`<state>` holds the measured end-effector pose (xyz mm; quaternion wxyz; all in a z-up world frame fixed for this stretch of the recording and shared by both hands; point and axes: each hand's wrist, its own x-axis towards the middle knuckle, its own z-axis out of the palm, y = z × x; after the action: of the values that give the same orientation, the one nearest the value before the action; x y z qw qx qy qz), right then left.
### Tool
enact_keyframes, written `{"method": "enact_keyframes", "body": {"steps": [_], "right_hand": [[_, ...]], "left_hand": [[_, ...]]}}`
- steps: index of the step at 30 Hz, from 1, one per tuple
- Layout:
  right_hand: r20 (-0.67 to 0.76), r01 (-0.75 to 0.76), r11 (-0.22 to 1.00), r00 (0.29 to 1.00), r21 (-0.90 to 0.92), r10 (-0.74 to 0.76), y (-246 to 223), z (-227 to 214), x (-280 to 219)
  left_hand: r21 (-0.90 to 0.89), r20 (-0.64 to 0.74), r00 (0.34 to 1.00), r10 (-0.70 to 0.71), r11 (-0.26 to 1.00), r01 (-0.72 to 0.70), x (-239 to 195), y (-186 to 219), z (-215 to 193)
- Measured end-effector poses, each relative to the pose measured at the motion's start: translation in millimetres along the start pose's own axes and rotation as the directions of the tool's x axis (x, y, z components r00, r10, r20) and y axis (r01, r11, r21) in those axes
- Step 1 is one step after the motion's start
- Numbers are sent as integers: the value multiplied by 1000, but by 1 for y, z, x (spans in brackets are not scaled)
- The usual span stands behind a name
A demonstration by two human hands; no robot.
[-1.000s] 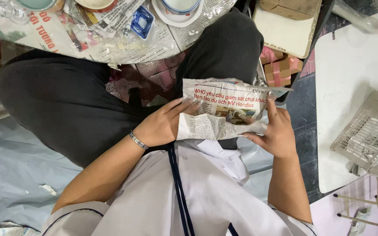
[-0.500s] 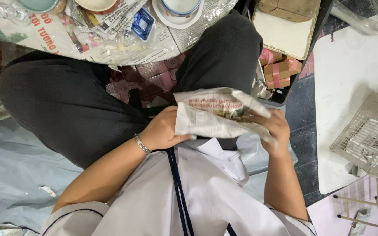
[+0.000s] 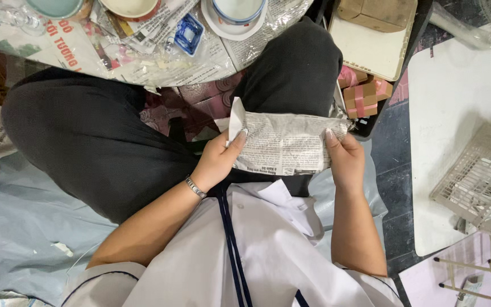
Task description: The person sits cross-legged and wraps individual ceramic bowls and plates with newspaper. They fold the paper around each item, tuck the edges, and place the wrapped items on a nearby pile. The process is repeated for several dishes throughout the clip.
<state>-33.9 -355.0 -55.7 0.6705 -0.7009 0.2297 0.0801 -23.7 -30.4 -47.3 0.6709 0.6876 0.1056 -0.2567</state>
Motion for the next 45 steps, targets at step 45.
{"method": "enact_keyframes", "body": {"steps": [45], "right_hand": [[42, 32, 891, 997, 454, -57, -45, 28, -95]], "left_hand": [[709, 565, 616, 549, 58, -702, -16, 65, 34]]}}
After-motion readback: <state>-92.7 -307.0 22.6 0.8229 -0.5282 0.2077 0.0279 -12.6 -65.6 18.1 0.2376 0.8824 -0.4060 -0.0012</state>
